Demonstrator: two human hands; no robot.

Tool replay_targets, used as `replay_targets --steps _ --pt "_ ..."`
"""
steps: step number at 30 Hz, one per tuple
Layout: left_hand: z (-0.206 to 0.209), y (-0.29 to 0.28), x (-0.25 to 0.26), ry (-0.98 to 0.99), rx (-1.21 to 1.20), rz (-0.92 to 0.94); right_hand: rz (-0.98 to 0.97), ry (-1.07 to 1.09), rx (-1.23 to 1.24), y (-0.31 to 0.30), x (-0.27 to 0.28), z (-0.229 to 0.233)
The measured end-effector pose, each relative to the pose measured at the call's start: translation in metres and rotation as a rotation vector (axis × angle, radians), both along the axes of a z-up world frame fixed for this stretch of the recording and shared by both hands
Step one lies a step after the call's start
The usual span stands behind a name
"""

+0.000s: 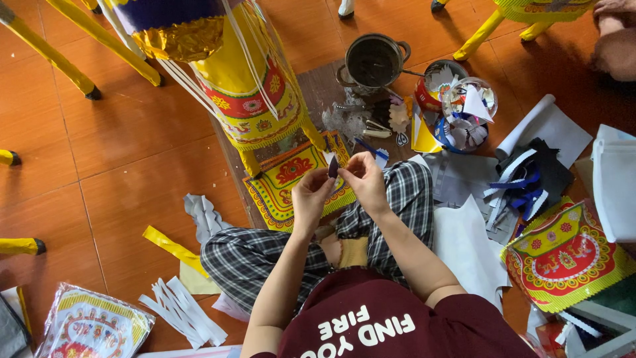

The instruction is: Decorating paper-mache horse figures with colorful paper strips and patterns

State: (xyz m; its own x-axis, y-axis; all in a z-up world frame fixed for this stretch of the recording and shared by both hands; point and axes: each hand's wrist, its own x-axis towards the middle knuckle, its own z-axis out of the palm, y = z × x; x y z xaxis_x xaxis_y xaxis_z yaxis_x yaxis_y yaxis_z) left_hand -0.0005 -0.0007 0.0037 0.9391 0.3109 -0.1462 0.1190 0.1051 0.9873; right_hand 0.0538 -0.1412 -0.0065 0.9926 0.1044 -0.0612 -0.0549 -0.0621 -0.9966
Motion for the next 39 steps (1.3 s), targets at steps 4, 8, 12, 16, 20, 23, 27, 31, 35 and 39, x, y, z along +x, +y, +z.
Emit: replay_targets --steps 4,8,12,16,20,23,27,31,35,39 --pt "-0.005 0.001 0.002 -0.002 0.098 0.030 0.000 -0.138 -0.119 0.006 -0.007 0.016" --pt "0.009 -0.001 0.002 -0.030 0.150 0.039 0.008 -0.214 -0.111 0.008 -0.006 0.019" --pt "0.011 0.000 0.001 0.049 0.202 0.062 -0.006 -0.510 -0.240 0.003 -0.002 -0.017" --pt "-0.003 0.001 0.001 0.043 0.320 0.014 0.093 -0.613 -0.362 0.014 -0.005 -0.010" --pt "0.005 0.001 -0.002 0.043 0.287 -0.010 0.150 -0.515 -0.347 0.011 -0.003 -0.017" --pt "-0.001 0.005 -0.003 0.052 0.263 -0.038 0.170 -0.400 -0.299 0.011 -0.003 -0.005" --pt "-0.038 0.014 -0.005 0.076 0.235 -0.067 0.153 -0.258 -0.227 0.006 -0.001 -0.010" --pt "-0.081 0.023 -0.017 0.148 0.280 -0.120 0.048 -0.109 -0.152 -0.006 0.011 -0.042" --pt "-0.159 0.029 -0.034 0.304 0.471 -0.263 0.033 0.001 -0.143 -0.019 0.013 -0.051" --pt "-0.195 0.032 -0.044 0.287 0.594 -0.430 0.050 0.048 -0.150 -0.018 0.009 -0.065"
